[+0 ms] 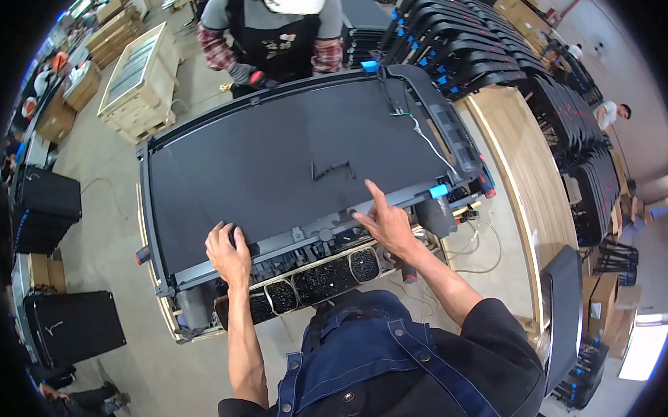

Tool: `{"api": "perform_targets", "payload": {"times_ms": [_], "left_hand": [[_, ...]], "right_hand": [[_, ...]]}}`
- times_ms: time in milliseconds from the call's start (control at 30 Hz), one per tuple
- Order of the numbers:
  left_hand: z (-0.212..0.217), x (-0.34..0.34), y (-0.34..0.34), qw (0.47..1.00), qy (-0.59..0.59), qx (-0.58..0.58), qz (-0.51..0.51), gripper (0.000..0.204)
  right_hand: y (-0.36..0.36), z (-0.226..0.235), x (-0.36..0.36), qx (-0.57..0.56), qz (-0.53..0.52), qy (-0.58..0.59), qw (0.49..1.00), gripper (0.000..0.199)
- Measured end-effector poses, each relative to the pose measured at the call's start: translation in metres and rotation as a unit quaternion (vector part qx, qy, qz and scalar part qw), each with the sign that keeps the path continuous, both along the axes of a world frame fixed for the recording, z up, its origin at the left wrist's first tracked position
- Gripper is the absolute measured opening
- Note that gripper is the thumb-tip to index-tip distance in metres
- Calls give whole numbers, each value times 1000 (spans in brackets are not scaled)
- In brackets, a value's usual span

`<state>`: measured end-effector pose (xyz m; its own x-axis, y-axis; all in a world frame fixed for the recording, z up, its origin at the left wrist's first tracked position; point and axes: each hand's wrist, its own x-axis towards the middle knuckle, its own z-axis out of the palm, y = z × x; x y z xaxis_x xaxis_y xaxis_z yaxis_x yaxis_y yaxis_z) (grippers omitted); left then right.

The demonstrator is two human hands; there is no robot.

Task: Assembling and screwing components of a treadmill on a factory production line.

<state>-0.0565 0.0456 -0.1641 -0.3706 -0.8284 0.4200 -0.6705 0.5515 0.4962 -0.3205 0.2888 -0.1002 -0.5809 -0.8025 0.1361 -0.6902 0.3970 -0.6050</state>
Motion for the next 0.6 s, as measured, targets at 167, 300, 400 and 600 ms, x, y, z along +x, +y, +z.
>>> {"api": "perform_targets", "payload": {"times_ms": [167, 300, 400, 600], "left_hand": [[10, -4, 3, 999, 42, -30, 12, 19], [24, -29, 32, 987, 136, -46, -72, 19], [3, -29, 114, 970, 60, -23, -235, 9], [-147, -106, 258, 889, -171, 322, -279, 25]], "right_hand": [[105, -60, 16, 199, 95, -69, 973, 51], [187, -175, -11, 311, -105, -22, 944, 76], [203, -242, -30, 376, -253, -94, 886, 91], [178, -287, -36, 429, -332, -249, 802, 110]]}}
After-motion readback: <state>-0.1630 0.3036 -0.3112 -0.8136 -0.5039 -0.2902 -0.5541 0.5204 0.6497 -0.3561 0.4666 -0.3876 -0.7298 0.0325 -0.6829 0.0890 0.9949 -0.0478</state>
